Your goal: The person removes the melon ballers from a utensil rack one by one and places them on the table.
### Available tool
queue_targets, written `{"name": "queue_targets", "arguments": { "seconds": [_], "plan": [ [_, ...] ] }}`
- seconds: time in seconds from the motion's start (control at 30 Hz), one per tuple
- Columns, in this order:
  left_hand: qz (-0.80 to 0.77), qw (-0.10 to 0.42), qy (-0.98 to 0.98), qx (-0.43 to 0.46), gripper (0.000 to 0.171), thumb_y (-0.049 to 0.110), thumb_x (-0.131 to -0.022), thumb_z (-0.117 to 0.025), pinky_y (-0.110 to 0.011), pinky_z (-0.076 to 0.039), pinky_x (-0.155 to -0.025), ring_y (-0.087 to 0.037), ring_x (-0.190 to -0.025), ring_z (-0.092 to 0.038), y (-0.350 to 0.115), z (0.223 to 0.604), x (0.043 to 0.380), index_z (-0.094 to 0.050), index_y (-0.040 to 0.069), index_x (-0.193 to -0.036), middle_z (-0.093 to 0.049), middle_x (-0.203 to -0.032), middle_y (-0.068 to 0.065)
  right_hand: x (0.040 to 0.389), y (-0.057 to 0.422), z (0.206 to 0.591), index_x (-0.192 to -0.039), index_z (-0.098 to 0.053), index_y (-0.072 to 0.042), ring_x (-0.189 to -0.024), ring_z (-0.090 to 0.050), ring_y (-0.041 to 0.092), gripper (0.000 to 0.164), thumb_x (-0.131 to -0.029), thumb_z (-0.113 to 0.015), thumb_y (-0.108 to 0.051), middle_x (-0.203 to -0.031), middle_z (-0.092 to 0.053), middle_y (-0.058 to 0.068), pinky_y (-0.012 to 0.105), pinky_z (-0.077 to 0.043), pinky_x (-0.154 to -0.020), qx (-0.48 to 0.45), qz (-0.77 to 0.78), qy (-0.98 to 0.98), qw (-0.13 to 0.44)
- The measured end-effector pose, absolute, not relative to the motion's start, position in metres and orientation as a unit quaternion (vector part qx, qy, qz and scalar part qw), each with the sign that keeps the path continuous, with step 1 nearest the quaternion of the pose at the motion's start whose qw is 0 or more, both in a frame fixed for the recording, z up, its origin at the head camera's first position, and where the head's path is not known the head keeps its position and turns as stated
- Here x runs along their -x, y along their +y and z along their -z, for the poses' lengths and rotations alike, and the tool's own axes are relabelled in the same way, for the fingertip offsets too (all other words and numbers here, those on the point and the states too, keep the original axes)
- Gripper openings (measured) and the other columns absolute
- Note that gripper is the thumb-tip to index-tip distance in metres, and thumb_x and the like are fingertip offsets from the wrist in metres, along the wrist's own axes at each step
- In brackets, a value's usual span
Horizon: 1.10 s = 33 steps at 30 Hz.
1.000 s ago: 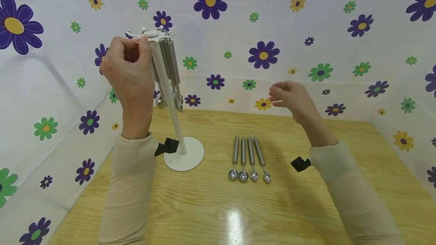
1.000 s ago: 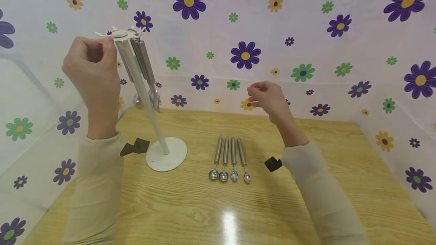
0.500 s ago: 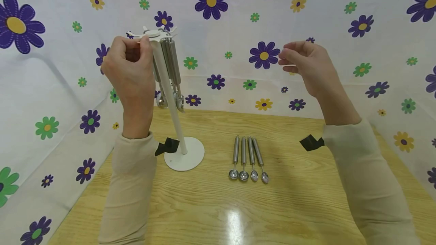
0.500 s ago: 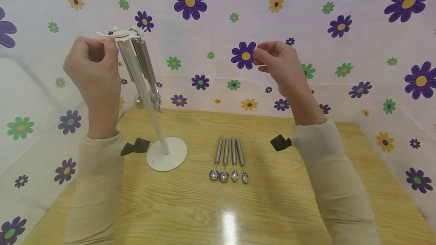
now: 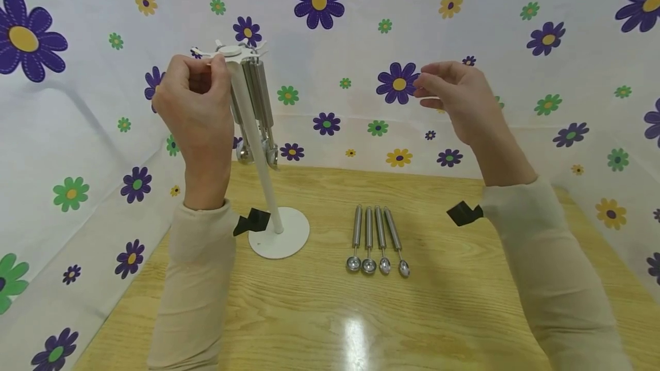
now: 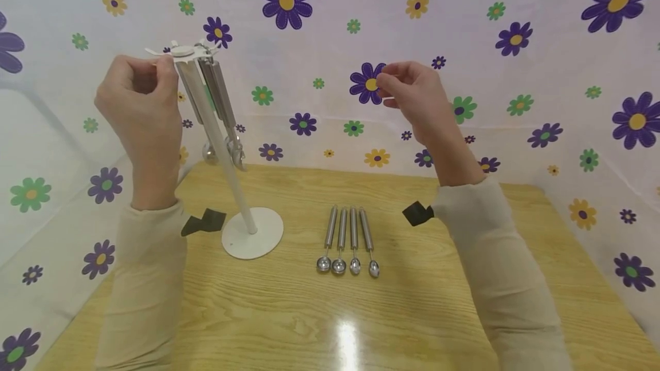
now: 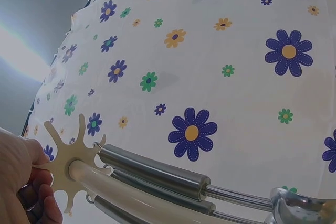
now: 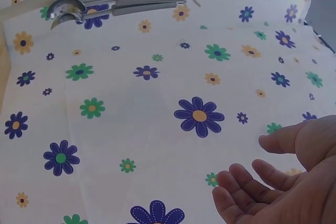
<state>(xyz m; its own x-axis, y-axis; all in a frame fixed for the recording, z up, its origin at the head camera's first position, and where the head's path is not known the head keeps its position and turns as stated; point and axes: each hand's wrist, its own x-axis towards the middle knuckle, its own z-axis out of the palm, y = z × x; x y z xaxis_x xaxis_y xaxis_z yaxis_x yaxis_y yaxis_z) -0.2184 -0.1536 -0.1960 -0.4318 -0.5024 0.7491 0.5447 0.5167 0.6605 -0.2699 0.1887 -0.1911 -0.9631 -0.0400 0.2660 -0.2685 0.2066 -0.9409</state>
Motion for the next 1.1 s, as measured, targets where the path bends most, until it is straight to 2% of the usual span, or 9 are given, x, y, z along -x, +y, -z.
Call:
{"name": "queue_targets", "arguments": {
  "seconds": [0.17, 0.3, 0.6, 0.8, 1.1],
  "plan": [
    [0.492, 0.535, -0.687, 0.019, 0.023, 0.023, -0.1, -0.069, -0.019, -0.051, -0.075, -0.006, -0.076, -0.059, -0.154, 0.196, 0.219, -0.074, 0.0, -0.101, -0.072, -0.093, -0.011, 0.275, 0.174, 0.192, -0.127, -0.06, -0.002, -0.107, -0.064, 0.023, 0.032, -0.102, -0.068, -0.02, -0.117, -0.065, 0.008, 0.029, -0.055, -0.095, -0.128, -0.637, -0.756, 0.082],
    [0.495, 0.536, -0.684, 0.021, 0.022, 0.022, -0.1, -0.069, -0.019, -0.051, -0.074, -0.007, -0.076, -0.058, -0.155, 0.196, 0.219, -0.073, 0.0, -0.1, -0.072, -0.092, -0.011, 0.28, 0.153, 0.192, -0.129, -0.059, 0.001, -0.104, -0.064, 0.022, 0.034, -0.102, -0.067, -0.02, -0.117, -0.063, 0.01, 0.028, -0.056, -0.095, -0.145, -0.633, -0.757, 0.071],
    [0.5, 0.531, -0.684, 0.019, 0.022, 0.023, -0.1, -0.069, -0.019, -0.049, -0.073, -0.007, -0.076, -0.057, -0.155, 0.194, 0.217, -0.073, 0.001, -0.1, -0.07, -0.091, -0.009, 0.288, 0.104, 0.188, -0.132, -0.058, 0.002, -0.104, -0.064, 0.023, 0.035, -0.104, -0.063, -0.018, -0.12, -0.064, 0.013, 0.036, -0.054, -0.099, -0.184, -0.631, -0.752, 0.046],
    [0.498, 0.528, -0.688, 0.019, 0.023, 0.023, -0.101, -0.068, -0.02, -0.049, -0.072, -0.008, -0.074, -0.057, -0.156, 0.193, 0.217, -0.073, 0.001, -0.1, -0.07, -0.089, -0.009, 0.29, 0.075, 0.184, -0.134, -0.058, 0.001, -0.104, -0.064, 0.025, 0.035, -0.104, -0.063, -0.017, -0.118, -0.064, 0.013, 0.035, -0.054, -0.099, -0.197, -0.633, -0.748, 0.019],
    [0.502, 0.529, -0.684, 0.023, 0.021, 0.021, -0.1, -0.068, -0.02, -0.047, -0.07, -0.009, -0.073, -0.057, -0.156, 0.195, 0.218, -0.072, 0.0, -0.097, -0.07, -0.087, -0.009, 0.29, 0.038, 0.183, -0.136, -0.058, 0.001, -0.108, -0.065, 0.026, 0.036, -0.104, -0.064, -0.014, -0.125, -0.064, 0.017, 0.031, -0.055, -0.097, -0.227, -0.63, -0.743, 0.0]
  ]
}}
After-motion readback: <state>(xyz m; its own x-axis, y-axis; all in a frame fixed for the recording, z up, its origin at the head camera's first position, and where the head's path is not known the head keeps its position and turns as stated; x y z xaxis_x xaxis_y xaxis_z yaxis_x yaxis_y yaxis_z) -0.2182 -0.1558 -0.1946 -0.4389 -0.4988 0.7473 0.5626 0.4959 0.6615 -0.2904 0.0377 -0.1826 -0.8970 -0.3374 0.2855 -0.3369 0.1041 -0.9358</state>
